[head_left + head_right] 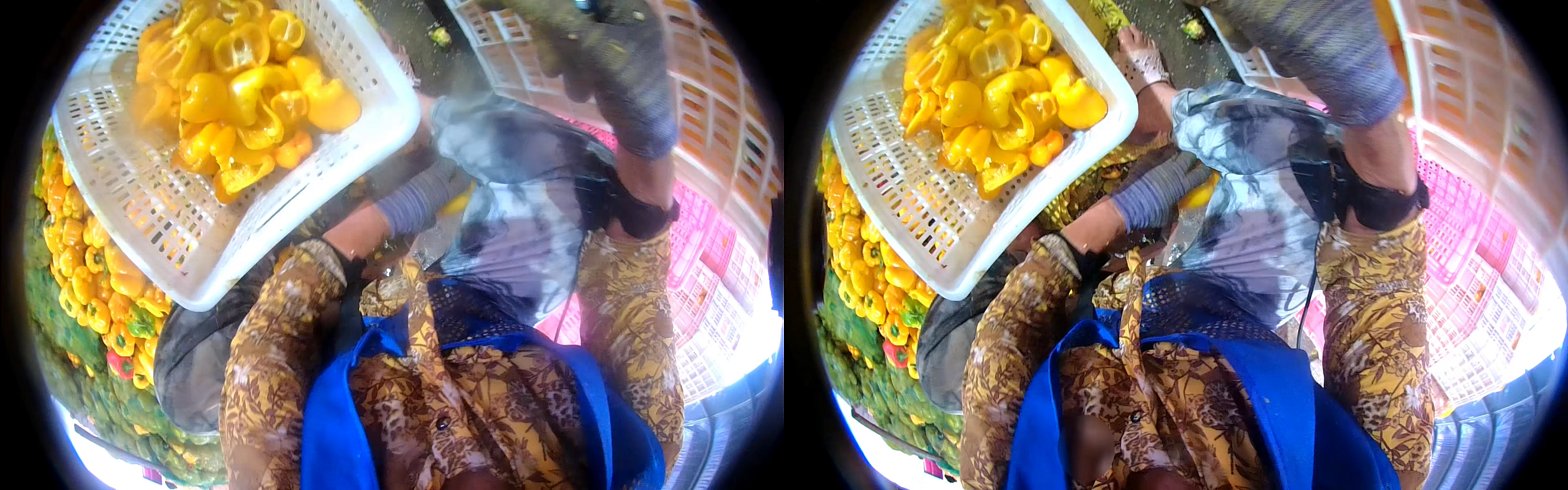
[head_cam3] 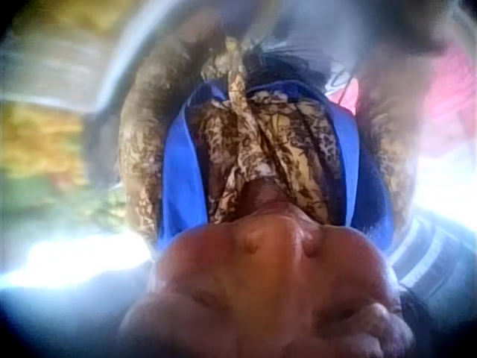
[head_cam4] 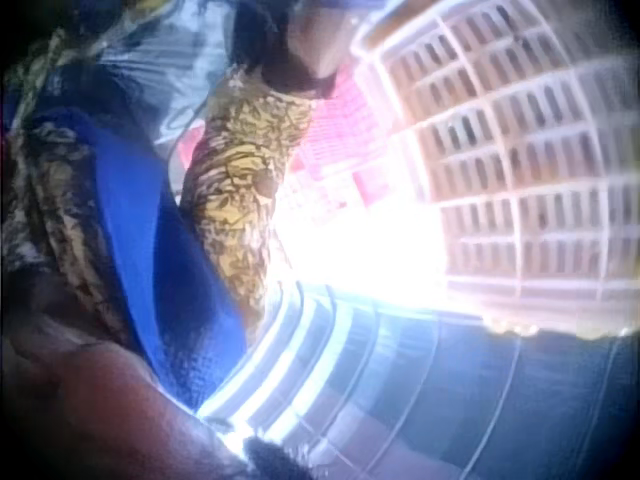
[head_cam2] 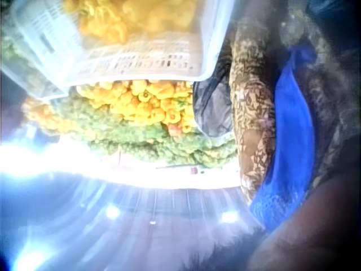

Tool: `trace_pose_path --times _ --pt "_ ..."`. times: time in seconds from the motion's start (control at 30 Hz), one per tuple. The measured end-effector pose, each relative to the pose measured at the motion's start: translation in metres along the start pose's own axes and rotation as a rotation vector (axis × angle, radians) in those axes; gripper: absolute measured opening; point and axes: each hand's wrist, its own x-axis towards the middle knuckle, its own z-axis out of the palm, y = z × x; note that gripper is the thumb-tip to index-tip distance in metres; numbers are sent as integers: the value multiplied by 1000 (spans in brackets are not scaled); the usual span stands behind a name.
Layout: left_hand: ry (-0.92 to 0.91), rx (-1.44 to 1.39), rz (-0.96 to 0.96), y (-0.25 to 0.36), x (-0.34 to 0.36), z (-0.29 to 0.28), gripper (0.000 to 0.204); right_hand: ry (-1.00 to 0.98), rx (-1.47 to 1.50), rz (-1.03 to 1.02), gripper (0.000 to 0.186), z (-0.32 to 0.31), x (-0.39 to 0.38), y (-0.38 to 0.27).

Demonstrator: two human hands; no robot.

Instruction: The person sits on the floor and sorts yellow bell peppers from a large pile into a white plastic basket. They pick up peppers one by one, inspect them, and place them into the basket, occasionally discarding unwanted pieces.

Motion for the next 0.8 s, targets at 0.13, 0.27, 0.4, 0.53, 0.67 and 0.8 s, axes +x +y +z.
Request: trace_pose_path --times 0.13,0.27,0.4,0.53,0.67,0.8 --pt "-70 364 123 26 -16 -29 30 -7 37 91 30 2 -10 0" --pt "-39 519 85 42 -41 -52 27 -80 127 56 30 12 -22 6" --pt "64 703 185 86 -53 -94 30 -235 -107 -329 46 12 -43 22" --pt "248 1110 326 130 -71 -140 32 -697 308 -121 77 12 -63 16" --pt "375 1260 214 145 -95 -162 35 -797 701 6 87 25 -65 5" --pt "784 566 -286 164 -113 -195 65 -678 765 23 77 29 -64 -26"
